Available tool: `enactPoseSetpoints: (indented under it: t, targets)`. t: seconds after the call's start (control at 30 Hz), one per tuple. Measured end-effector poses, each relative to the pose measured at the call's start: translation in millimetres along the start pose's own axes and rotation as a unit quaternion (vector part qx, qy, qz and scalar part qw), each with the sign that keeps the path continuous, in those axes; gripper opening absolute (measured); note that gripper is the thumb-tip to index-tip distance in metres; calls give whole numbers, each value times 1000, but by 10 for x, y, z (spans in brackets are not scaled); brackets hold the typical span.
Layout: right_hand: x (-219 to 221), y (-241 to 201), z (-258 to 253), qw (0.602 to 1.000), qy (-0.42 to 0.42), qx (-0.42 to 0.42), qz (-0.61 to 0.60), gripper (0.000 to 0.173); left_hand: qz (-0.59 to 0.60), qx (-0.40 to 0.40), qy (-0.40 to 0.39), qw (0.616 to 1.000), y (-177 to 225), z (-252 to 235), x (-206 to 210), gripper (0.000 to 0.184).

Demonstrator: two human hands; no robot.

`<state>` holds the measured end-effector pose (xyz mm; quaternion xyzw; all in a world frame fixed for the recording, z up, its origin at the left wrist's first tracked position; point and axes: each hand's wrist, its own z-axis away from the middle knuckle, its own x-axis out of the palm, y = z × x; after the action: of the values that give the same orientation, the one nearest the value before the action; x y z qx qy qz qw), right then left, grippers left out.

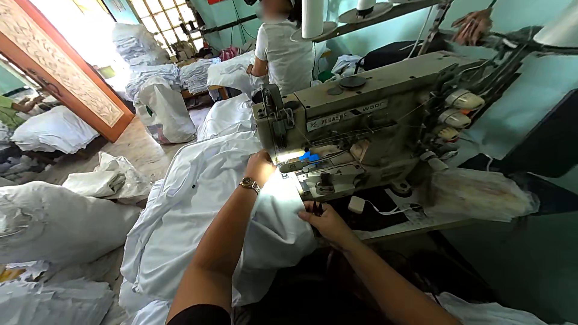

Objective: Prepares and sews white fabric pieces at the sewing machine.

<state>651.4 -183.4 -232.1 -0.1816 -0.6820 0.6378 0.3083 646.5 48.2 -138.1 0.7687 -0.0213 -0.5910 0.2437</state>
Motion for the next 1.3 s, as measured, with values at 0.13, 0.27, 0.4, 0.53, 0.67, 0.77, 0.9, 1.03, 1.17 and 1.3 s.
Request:
enactPoseSetpoints:
  t: [0.13, 0.27, 0.4, 0.53, 0.67, 0.77, 0.9, 1.03, 1.17, 1.3]
  targets:
    - [25, 49, -14, 1000, 6, -16, -10, 15, 8, 20, 7, 1000, -36, -34, 21, 26]
    - [42, 124, -24, 999, 17, -30, -14, 16, 14, 23, 3, 1000, -72, -92, 37, 26]
    - [30, 262, 1, 999, 21, -38, -13, 16, 23, 18, 5, 1000, -105, -100, 83, 28]
    - [-16, 400, 10, 997, 12, -72, 19, 14, 42, -3, 5, 999, -118, -140, 92, 31]
    - [2, 392, -9, 998, 11, -59, 11, 14, 40, -16, 1, 999, -160, -199, 61, 34]
    - [13, 362, -10, 999, 10, -44, 22, 13, 49, -28, 19, 998, -144, -250, -8, 37]
    - [31, 366, 24, 999, 10, -31, 20, 11, 64, -32, 4, 997, -101, -238, -75, 38]
    - [49, 318, 47, 999, 17, -20, 22, 9, 90, 12, 6, 996, -65, -196, -183, 37]
    - [67, 301, 67, 1000, 18, -12, 18, 12, 90, 53, -2, 995, -49, -203, -255, 33]
    - [50, 340, 53, 999, 21, -27, 22, 13, 85, 51, -7, 995, -136, -314, -161, 30]
